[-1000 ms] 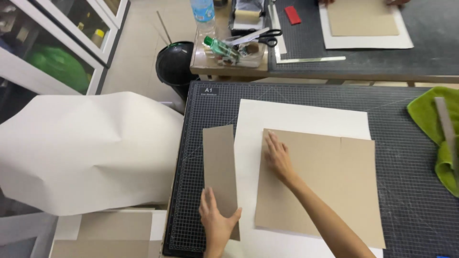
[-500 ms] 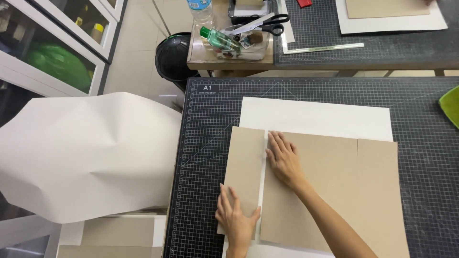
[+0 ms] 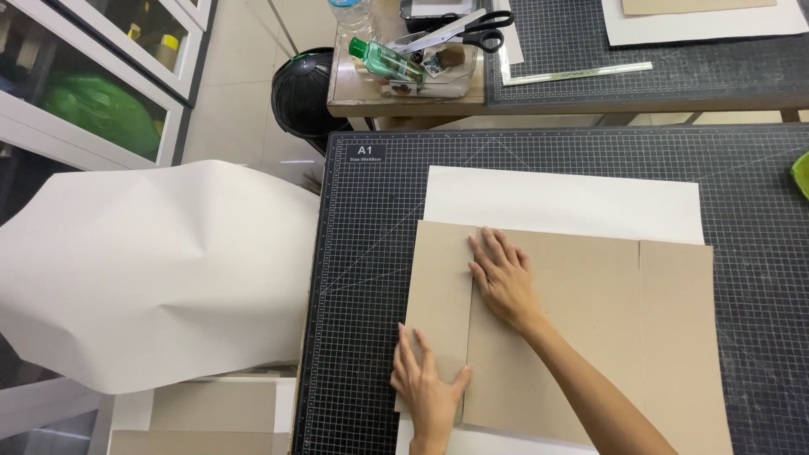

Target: Applying a white adhesive sheet to a cardboard board, folding the edges over, and using a squeegee to smooth out air bubbles.

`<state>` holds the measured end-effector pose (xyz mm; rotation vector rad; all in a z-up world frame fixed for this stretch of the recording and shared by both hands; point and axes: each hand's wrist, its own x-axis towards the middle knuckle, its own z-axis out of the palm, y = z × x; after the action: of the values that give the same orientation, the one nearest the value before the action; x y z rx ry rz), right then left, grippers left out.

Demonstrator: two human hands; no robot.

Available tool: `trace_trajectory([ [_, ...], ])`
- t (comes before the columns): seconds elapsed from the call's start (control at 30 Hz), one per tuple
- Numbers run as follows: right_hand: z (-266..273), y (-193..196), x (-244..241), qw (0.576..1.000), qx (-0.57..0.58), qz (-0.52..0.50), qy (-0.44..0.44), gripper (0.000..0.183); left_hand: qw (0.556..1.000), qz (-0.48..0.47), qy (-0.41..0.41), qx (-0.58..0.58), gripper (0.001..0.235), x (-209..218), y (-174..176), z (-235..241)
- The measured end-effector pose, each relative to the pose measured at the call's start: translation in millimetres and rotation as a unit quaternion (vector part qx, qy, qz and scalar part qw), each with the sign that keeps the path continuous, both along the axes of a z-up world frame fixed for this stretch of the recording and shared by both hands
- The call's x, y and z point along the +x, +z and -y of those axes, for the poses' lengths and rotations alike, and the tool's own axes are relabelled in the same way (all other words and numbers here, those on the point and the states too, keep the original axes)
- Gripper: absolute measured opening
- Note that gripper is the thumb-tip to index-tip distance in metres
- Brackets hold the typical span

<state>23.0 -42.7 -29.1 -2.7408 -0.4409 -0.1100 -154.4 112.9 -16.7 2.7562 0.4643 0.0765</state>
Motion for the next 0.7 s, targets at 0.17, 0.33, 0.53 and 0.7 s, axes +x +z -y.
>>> trace_trajectory([
  [0.17,-1.5,7.0,-0.1,1.0,-0.009,-0.026,-0.002,0.056,1.0,0.009,-0.001,-0.017,0.109,1.2,3.9,0.4],
  [0.33,-2.2,10.1,-0.3,1.0,-0.014,-0.017,0.001,0.056,1.0,0.016,-0.002,-0.011,0.11,1.3,0.3,-0.3],
  [0.53,-4.0,10.9,-0.3,0.999,-0.031,-0.041,0.001,0.058,1.0,0.021,-0.007,-0.021,0.11,2.2,4.9,-0.4],
  [0.7,-3.6,3.9,4.2,0.999,-0.028,-0.024,0.008,0.058,0.999,0.005,-0.025,-0.038,0.112,6.0,9.1,-3.0],
])
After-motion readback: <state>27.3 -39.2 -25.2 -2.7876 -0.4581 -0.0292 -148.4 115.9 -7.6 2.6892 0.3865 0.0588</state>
